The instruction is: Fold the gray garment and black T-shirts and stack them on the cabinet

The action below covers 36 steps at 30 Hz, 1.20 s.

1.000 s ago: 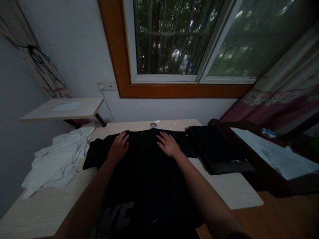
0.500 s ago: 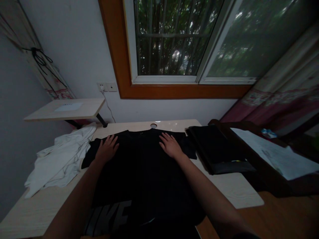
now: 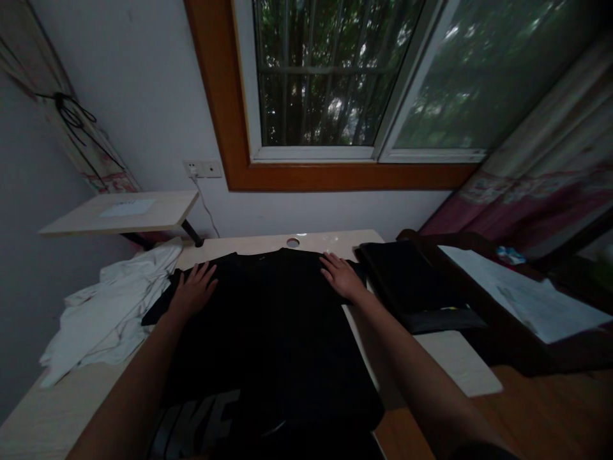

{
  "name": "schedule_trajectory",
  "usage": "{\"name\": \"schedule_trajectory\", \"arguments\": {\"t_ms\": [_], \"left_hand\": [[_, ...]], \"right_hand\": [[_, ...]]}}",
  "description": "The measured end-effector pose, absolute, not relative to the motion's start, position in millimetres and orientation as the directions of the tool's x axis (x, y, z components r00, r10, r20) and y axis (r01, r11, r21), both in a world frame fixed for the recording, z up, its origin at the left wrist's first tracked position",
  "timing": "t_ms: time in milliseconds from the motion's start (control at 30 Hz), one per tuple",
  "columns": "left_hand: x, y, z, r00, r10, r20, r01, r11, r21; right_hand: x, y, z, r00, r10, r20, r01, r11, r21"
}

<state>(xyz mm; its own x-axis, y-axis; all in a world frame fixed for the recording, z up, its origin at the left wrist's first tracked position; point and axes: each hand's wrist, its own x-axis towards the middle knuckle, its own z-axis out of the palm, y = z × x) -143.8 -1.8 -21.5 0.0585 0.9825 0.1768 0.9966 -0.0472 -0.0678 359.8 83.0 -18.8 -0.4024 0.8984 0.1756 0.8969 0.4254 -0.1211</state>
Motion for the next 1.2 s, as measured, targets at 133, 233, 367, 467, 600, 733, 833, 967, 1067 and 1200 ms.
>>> {"name": "schedule_trajectory", "arguments": {"t_ms": [133,233,367,467,600,733,833,967,1067,1200], "left_hand": [[-144.8,0.8,-20.6,0.051,0.983,0.177,0.998,-0.042,-0.050],[-146.0,3.7,-20.6,0.045,0.986,0.161,0.998,-0.038,-0.051],[-146.5,7.7,-18.9,0.027,0.989,0.146,0.999,-0.023,-0.033],[-144.2,11.7,-15.0,-0.003,0.991,0.133,1.000,0.004,-0.002],[-132.5,18.6,-7.8,-0.043,0.981,0.189,0.999,0.044,0.000],[-102.2,24.7,-4.3,0.061,0.942,0.331,0.998,-0.056,-0.024],[-69.8,26.1,-7.0,0.169,0.921,0.350,0.983,-0.185,0.013],[-37.9,24.8,-11.6,0.183,0.932,0.312,0.977,-0.208,0.048],[-33.2,25.3,-12.5,0.167,0.947,0.274,0.981,-0.187,0.047],[-38.4,26.5,-11.9,0.171,0.951,0.259,0.981,-0.188,0.044]], "right_hand": [[357.0,85.1,-17.1,-0.407,0.901,0.151,0.901,0.423,-0.096],[356.7,87.5,-16.5,-0.386,0.915,0.120,0.914,0.397,-0.084],[356.9,89.7,-16.5,-0.351,0.932,0.091,0.929,0.359,-0.096],[357.0,89.4,-16.7,-0.335,0.937,0.094,0.932,0.344,-0.109],[356.6,87.6,-17.4,-0.330,0.937,0.114,0.932,0.343,-0.117],[356.7,87.5,-18.3,-0.333,0.934,0.128,0.931,0.347,-0.116],[356.9,88.2,-19.1,-0.340,0.931,0.131,0.929,0.355,-0.107],[356.8,88.7,-20.4,-0.342,0.929,0.139,0.928,0.357,-0.104],[356.5,88.4,-20.7,-0.343,0.929,0.142,0.927,0.359,-0.107],[355.9,87.5,-18.2,-0.340,0.929,0.147,0.925,0.359,-0.123]]}}
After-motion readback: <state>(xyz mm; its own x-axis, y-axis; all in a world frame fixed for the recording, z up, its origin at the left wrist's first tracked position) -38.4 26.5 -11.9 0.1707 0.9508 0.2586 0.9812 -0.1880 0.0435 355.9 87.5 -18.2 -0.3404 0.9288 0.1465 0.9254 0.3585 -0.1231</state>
